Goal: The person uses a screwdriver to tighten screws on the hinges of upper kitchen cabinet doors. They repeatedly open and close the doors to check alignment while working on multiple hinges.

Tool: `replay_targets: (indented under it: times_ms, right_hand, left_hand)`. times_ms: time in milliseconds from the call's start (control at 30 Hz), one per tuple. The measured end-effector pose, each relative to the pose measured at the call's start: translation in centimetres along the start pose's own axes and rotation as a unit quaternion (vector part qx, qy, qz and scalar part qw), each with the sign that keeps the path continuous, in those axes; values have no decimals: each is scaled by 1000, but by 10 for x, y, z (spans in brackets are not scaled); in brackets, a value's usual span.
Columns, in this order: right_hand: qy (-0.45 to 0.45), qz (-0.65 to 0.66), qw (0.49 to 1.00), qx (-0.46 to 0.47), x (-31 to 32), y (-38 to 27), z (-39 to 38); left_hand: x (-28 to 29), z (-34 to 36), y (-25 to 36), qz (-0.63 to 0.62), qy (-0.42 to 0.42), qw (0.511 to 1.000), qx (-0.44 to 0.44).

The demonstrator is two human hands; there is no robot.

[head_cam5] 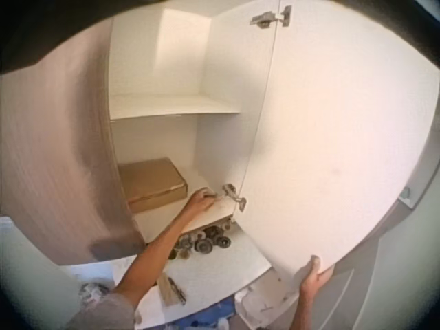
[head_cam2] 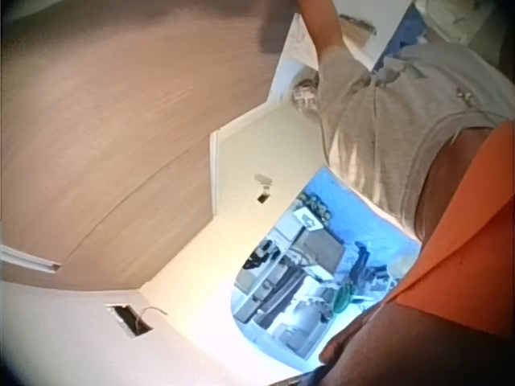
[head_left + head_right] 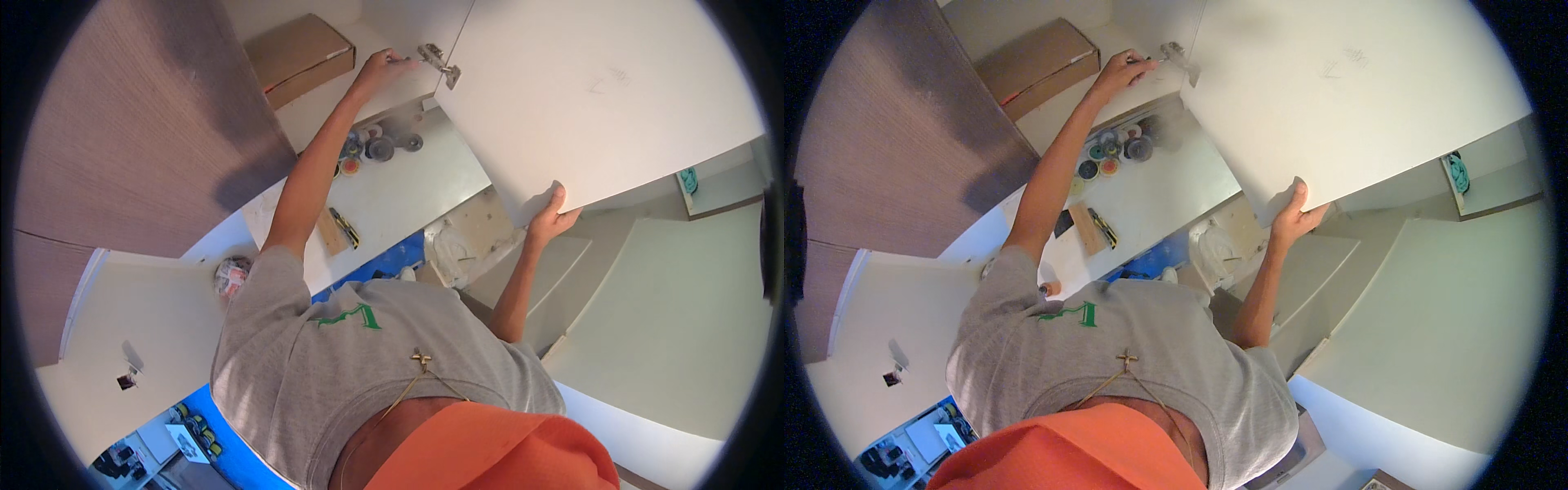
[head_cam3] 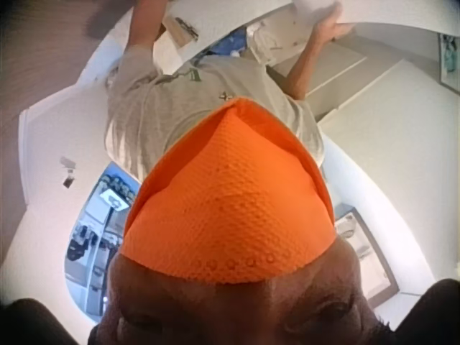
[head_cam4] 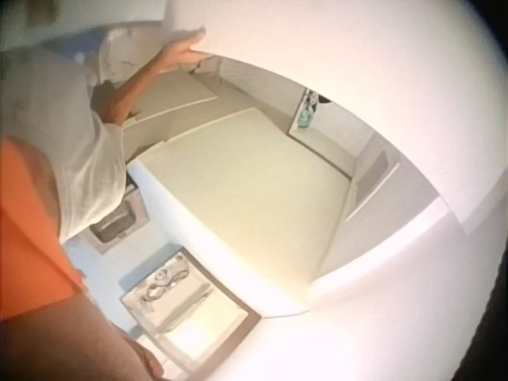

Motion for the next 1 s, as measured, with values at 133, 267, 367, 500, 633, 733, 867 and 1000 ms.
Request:
replay_targets:
  times_ms: [133, 267, 367, 500, 633, 733, 867, 1000]
  right_hand:
    - [-11, 20, 1000, -22, -2, -5, 0]
    - [-36, 55, 998, -2, -3, -18, -16]
    - [-66, 122, 990, -2, -11, -36, -52]
    - [-224, 193, 955, 1, -52, -75, -118]
    - [-296, 125, 936, 144, -121, -122, -154]
    - [-217, 173, 944, 178, -160, -142, -169]
    - [-158, 178, 946, 218, -202, -150, -184]
    - [-140, 164, 948, 234, -242, -158, -195]
  left_hand:
    - [-9, -6, -7, -121, -11, 988, 93]
    - [-7, -32, 6, -89, 73, 993, 30]
    - [1, -79, 15, -88, 136, 987, -11]
    - [17, -161, 24, -148, 154, 977, 15]
    - [59, -231, 48, -106, 242, 964, -21]
    - [86, -281, 51, -151, 307, 939, -29]
    - [115, -331, 45, -153, 380, 912, -30]
    - [121, -362, 38, -126, 400, 908, -14]
Point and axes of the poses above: each hand's wrist, its own z-axis towards the middle knuckle, its own x-axis out of the back of the hand, y = z × x, the point moved 6 cm from there along z, towards the middle knuckle
